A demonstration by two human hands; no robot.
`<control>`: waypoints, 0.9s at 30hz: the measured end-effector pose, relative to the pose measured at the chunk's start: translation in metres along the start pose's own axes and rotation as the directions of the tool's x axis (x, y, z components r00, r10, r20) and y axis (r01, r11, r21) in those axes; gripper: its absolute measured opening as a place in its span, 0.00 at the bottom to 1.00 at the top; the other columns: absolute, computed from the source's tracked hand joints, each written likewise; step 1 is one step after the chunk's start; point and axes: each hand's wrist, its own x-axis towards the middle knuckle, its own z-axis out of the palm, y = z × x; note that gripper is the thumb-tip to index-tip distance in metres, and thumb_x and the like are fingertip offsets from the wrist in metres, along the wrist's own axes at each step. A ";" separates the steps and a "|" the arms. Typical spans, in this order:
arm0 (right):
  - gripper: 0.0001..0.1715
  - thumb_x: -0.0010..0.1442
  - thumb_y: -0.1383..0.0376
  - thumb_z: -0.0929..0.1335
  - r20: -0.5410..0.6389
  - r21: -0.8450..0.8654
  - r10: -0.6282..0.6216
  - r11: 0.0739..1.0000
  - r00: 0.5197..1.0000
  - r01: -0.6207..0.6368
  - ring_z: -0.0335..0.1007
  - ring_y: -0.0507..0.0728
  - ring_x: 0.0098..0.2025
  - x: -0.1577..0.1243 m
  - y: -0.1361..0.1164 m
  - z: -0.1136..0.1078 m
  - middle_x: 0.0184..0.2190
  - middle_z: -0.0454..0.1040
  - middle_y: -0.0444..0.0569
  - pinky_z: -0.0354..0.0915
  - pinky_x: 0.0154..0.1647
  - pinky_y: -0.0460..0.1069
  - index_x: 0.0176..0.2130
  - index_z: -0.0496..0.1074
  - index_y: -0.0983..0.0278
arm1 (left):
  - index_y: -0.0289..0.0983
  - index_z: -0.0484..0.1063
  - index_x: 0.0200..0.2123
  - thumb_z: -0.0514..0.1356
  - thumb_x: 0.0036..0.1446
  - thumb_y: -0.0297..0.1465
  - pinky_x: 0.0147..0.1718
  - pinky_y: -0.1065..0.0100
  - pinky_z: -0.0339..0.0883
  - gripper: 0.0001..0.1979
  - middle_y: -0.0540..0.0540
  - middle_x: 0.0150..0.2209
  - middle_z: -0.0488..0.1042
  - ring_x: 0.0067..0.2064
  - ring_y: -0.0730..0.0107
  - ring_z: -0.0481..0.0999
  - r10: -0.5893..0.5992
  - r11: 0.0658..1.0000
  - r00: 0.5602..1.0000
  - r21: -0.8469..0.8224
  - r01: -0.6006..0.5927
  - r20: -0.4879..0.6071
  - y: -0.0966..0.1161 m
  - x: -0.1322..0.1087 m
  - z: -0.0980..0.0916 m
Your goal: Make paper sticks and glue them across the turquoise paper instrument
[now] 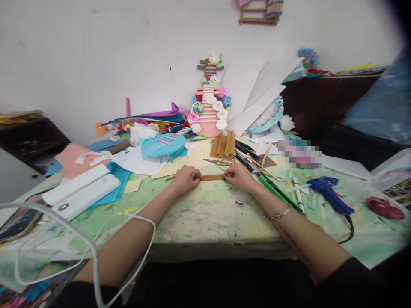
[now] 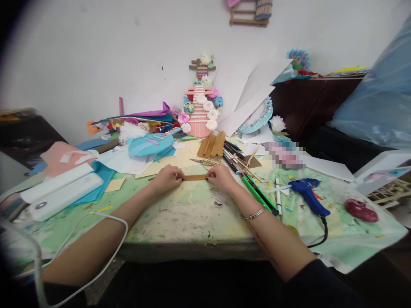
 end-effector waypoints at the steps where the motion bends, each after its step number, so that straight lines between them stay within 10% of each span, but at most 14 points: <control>1: 0.06 0.50 0.70 0.69 -0.001 -0.016 -0.036 0.999 0.999 0.036 0.61 0.54 0.32 0.000 0.001 -0.001 0.23 0.70 0.47 0.54 0.34 0.48 0.27 0.78 0.63 | 0.40 0.77 0.28 0.57 0.48 0.27 0.38 0.63 0.58 0.08 0.48 0.30 0.75 0.37 0.64 0.68 0.056 0.997 0.998 0.053 -0.056 0.004 0.001 -0.001 -0.002; 13: 0.06 0.53 0.74 0.65 -0.057 -0.028 -0.142 0.990 0.988 0.141 0.63 0.55 0.35 0.003 0.005 0.008 0.30 0.69 0.49 0.58 0.36 0.49 0.30 0.71 0.66 | 0.36 0.73 0.27 0.56 0.50 0.24 0.36 0.65 0.60 0.07 0.45 0.28 0.73 0.35 0.65 0.67 0.295 0.928 0.955 0.250 -0.278 -0.037 -0.005 0.005 0.007; 21: 0.07 0.58 0.73 0.61 -0.312 0.022 -0.230 0.968 0.922 0.249 0.63 0.56 0.37 0.004 0.000 0.008 0.34 0.64 0.51 0.61 0.39 0.49 0.32 0.67 0.64 | 0.35 0.71 0.31 0.50 0.59 0.25 0.33 0.64 0.55 0.10 0.43 0.32 0.72 0.33 0.66 0.68 0.395 0.819 0.894 0.521 -0.240 -0.210 -0.003 0.008 0.005; 27: 0.07 0.55 0.73 0.64 -0.145 -0.081 -0.226 0.973 0.963 0.216 0.61 0.58 0.41 0.000 0.003 0.009 0.35 0.67 0.52 0.58 0.42 0.52 0.29 0.70 0.64 | 0.34 0.71 0.29 0.50 0.59 0.25 0.33 0.63 0.55 0.11 0.43 0.30 0.71 0.32 0.66 0.67 0.397 0.762 0.917 0.571 -0.306 -0.038 0.000 0.005 0.006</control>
